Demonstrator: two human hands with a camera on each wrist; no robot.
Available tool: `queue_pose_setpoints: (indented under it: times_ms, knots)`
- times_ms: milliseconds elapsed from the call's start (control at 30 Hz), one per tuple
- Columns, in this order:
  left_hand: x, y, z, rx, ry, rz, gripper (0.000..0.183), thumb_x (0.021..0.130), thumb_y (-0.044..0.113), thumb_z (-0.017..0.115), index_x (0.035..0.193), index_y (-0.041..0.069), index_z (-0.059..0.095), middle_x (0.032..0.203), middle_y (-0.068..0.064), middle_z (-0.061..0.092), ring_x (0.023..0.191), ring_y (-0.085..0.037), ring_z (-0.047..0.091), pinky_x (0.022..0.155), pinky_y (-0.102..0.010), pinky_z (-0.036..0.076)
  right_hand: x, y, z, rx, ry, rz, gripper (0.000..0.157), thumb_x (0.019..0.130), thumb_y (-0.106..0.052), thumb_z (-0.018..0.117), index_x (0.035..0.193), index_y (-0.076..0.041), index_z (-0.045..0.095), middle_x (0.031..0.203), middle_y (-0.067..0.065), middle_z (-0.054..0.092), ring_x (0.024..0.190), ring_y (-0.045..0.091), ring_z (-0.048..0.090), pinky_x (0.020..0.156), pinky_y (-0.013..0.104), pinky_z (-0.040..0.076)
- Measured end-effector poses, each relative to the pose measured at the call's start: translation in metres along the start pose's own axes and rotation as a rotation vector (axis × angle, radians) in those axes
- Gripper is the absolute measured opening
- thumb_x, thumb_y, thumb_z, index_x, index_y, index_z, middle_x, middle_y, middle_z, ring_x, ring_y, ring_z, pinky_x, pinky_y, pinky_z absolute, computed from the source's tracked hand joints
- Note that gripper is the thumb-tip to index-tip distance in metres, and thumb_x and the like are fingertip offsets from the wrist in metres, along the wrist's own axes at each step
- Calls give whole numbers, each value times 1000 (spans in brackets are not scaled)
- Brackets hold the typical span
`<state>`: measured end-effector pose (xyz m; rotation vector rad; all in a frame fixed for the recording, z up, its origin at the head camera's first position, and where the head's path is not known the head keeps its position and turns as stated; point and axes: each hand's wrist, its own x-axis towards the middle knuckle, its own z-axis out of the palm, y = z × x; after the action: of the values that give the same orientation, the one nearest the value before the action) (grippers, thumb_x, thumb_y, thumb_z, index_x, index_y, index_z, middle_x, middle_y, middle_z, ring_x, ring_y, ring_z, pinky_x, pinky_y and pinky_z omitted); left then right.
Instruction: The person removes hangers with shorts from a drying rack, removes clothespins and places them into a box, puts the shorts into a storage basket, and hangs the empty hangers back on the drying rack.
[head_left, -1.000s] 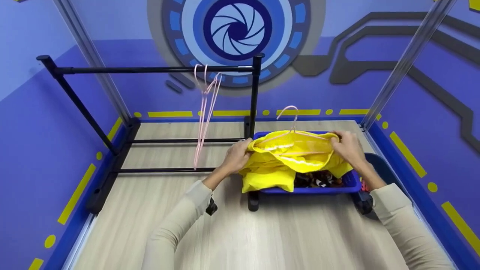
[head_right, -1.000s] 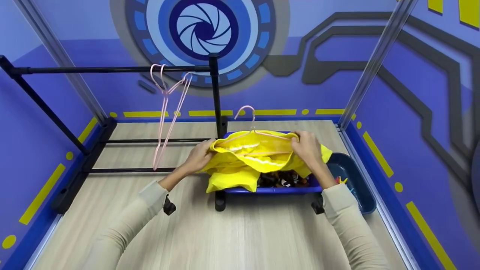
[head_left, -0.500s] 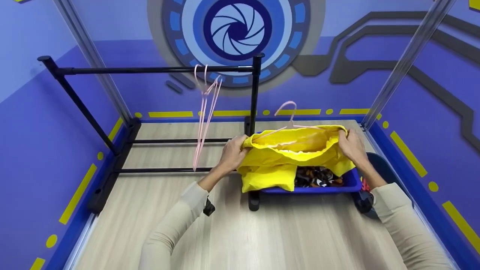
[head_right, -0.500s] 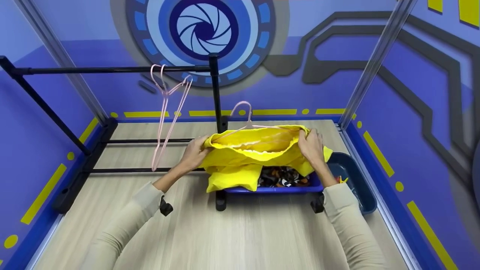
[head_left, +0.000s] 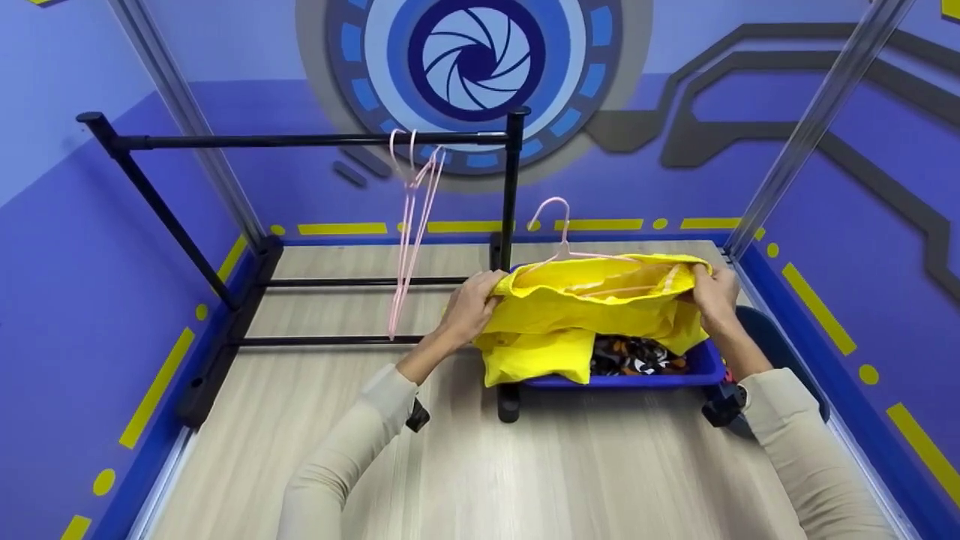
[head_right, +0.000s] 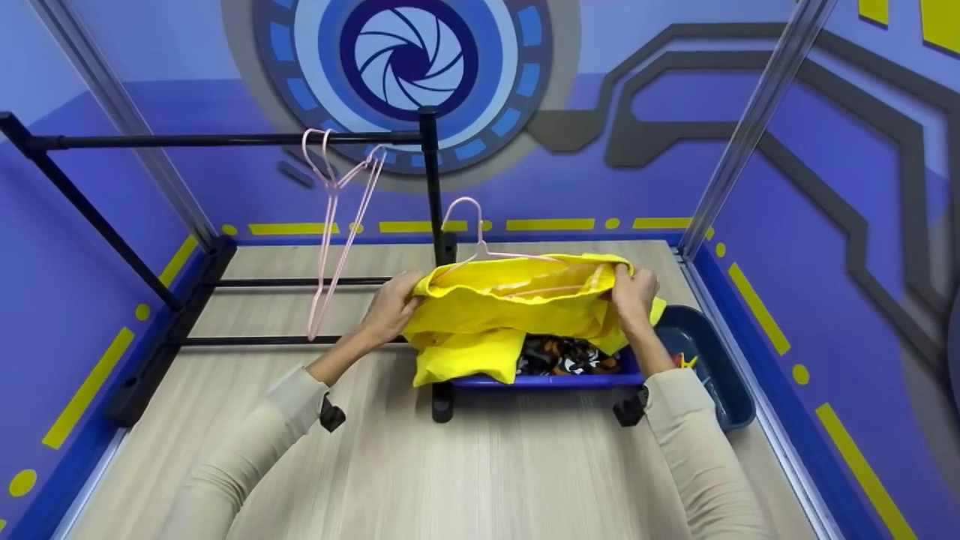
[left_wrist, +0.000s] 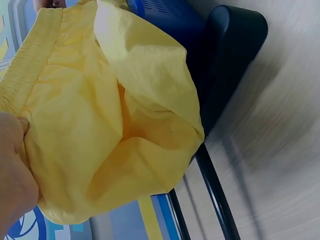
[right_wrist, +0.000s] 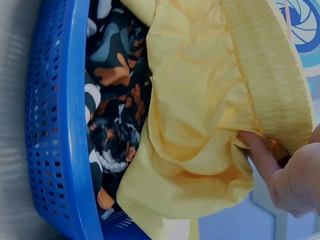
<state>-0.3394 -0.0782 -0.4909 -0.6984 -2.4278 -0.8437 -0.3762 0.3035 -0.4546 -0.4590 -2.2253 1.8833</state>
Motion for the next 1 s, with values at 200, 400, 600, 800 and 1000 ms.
queue_pose_setpoints:
  times_ms: [200, 400, 600, 800, 1000]
  knots:
    - [-3, -4, 2, -36, 11, 28, 20, 94, 18, 57, 112, 15, 65, 106, 0, 68, 94, -17, 62, 84, -31, 51, -1, -1, -3, 345, -103, 140, 14, 97, -7, 41, 95, 3, 51, 68, 1, 64, 61, 11, 68, 55, 26, 56]
    - [-5, -3, 3, -31, 34, 72, 22, 95, 22, 55, 112, 15, 66, 107, -1, 69, 97, -18, 64, 85, -32, 52, -5, -1, -7, 538, -170, 284, 15, 98, -4, 36, 102, 1, 49, 75, 4, 64, 71, 11, 67, 63, 26, 56]
    - [-3, -2, 4, -35, 36, 75, 25, 93, 21, 57, 115, 12, 66, 111, -3, 69, 103, -18, 64, 89, -31, 51, -3, -1, -6, 660, -147, 393, 12, 95, 3, 38, 99, 3, 49, 80, 4, 58, 72, 12, 60, 63, 25, 53]
    - [-2, 1, 6, -64, 11, 95, 27, 92, 17, 59, 117, 9, 64, 113, -8, 68, 106, -22, 63, 92, -34, 50, 2, 3, -4, 771, -178, 504, 23, 94, 5, 39, 114, -1, 49, 84, 4, 56, 71, 13, 61, 71, 22, 55]
    - [5, 4, 10, -174, 35, 64, 21, 94, 18, 56, 111, 10, 65, 107, -5, 68, 101, -17, 64, 89, -30, 51, -1, 10, 8, 728, -215, 412, 24, 98, -5, 40, 113, -11, 57, 82, 1, 63, 74, 11, 65, 73, 21, 55]
